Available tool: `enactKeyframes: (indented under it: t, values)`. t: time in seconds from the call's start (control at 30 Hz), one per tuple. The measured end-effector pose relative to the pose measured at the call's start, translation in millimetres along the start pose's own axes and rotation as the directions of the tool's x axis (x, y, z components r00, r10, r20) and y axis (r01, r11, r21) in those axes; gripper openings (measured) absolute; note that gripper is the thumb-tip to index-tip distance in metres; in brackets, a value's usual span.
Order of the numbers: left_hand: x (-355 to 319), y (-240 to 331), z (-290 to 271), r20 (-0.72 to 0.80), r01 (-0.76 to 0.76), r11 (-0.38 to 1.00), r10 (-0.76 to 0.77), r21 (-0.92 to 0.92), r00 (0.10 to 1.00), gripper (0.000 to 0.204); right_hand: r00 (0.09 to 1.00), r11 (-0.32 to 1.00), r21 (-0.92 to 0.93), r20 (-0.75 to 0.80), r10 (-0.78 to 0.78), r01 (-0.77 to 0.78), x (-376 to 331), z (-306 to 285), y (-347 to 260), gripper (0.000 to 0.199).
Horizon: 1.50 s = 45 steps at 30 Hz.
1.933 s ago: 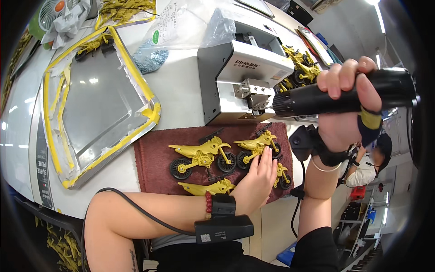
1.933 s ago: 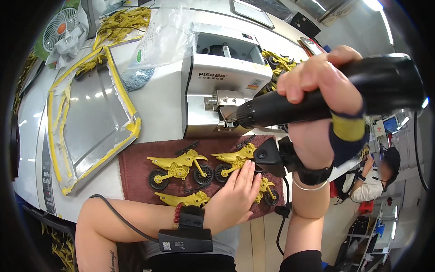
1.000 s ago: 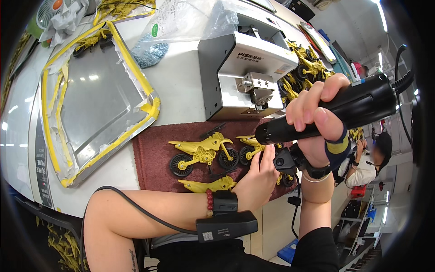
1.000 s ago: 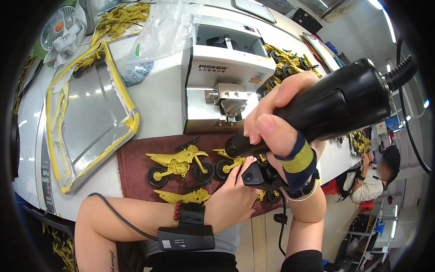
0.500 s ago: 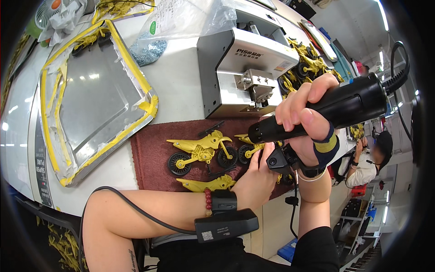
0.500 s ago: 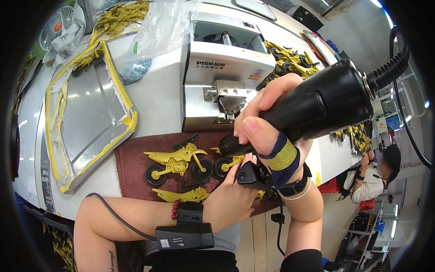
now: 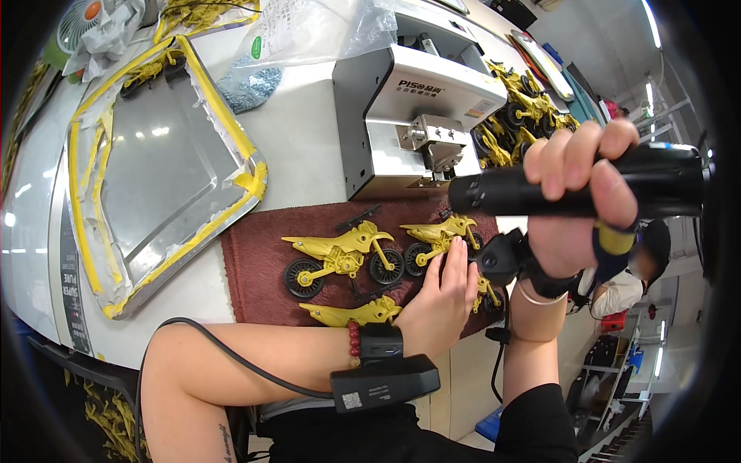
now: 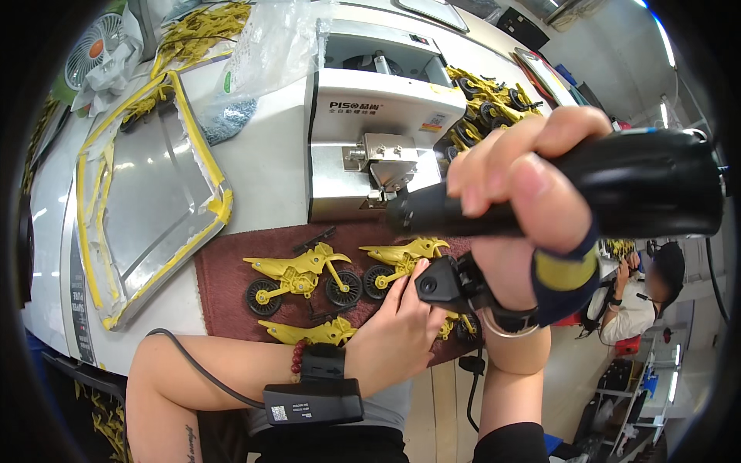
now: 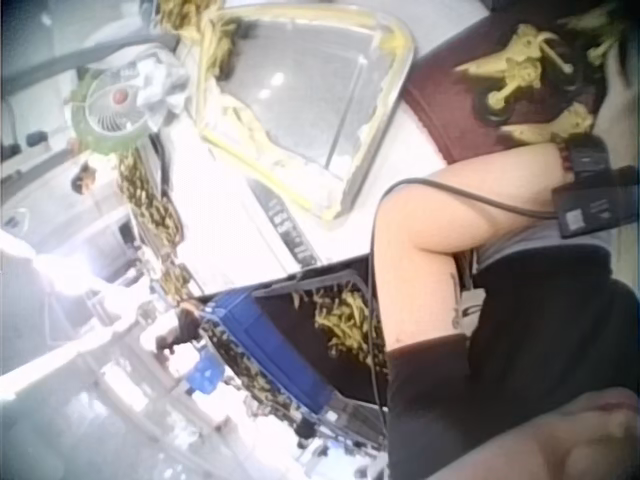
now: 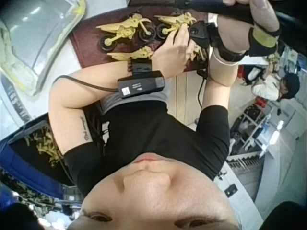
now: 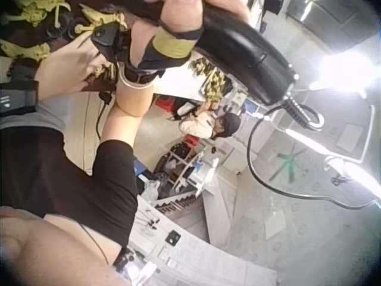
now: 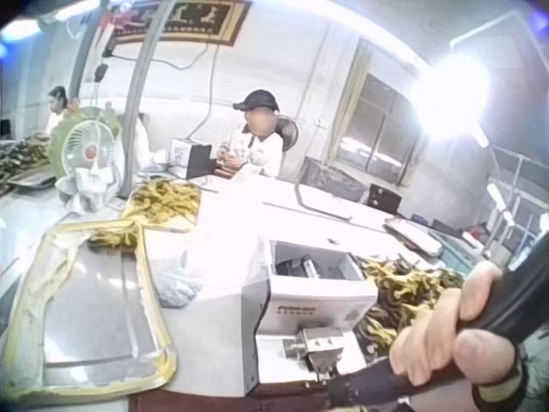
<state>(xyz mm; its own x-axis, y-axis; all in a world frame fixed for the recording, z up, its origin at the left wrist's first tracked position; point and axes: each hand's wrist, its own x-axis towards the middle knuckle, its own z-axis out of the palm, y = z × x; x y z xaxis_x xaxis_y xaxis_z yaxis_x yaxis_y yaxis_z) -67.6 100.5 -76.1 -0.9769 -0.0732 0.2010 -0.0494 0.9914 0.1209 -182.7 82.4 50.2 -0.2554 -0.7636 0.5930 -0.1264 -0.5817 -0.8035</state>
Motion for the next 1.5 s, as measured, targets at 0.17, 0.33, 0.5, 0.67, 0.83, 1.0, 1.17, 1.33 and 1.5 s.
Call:
enactKeyframes:
  t: [0.17,0.33,0.5,0.67,0.83,1.0,1.17,1.33,1.5]
  values:
    - [-0.4,-2.0,2.8,-0.005,0.000,0.998,0.000,-0.056,1.000,0.054,0.999,0.999,-0.043,-0.037,-0.029,0.027,16.1,-7.3,1.4,0.013]
    - [-2.0,-1.0,5.9,-0.037,0.015,0.998,-0.017,-0.062,0.999,0.054,0.999,0.999,-0.034,-0.044,-0.025,0.024,17.3,-7.0,7.4,0.014]
    - [-2.2,0.1,5.3,-0.044,0.003,0.998,-0.006,-0.069,0.999,0.054,0.998,0.999,-0.003,-0.044,-0.044,0.044,15.4,-2.8,-0.5,0.015]
    - [-3.0,-1.4,8.7,-0.152,0.032,0.999,-0.039,-0.044,0.988,0.076,0.997,0.995,-0.080,-0.029,-0.069,0.067,16.0,1.6,8.2,0.015]
    - [-5.8,-2.8,1.8,-0.171,-0.016,1.000,0.019,0.019,0.985,0.072,0.998,0.999,-0.041,0.063,-0.031,0.034,12.9,-1.3,-0.2,0.018]
    - [-20.1,-1.4,-20.5,-0.136,-0.091,0.961,0.130,0.262,0.982,0.047,0.999,0.999,0.015,0.043,-0.031,0.030,-19.6,-17.7,-35.9,0.027]
    - [-6.0,-14.0,-17.7,-0.147,-0.025,0.999,0.030,0.031,0.989,0.023,0.987,0.995,-0.051,-0.127,-0.094,0.089,-65.5,-26.7,-55.3,0.032]
    - [0.5,-30.6,-22.8,-0.097,-0.013,0.960,-0.014,-0.280,0.995,0.027,0.965,0.990,-0.086,-0.229,-0.130,0.113,-97.4,-25.3,-63.8,0.032]
    - [4.8,-35.8,-36.1,-0.057,-0.026,0.919,0.004,-0.393,0.998,0.031,0.981,0.994,-0.108,-0.186,-0.048,0.028,-112.6,-29.9,-70.8,0.032]
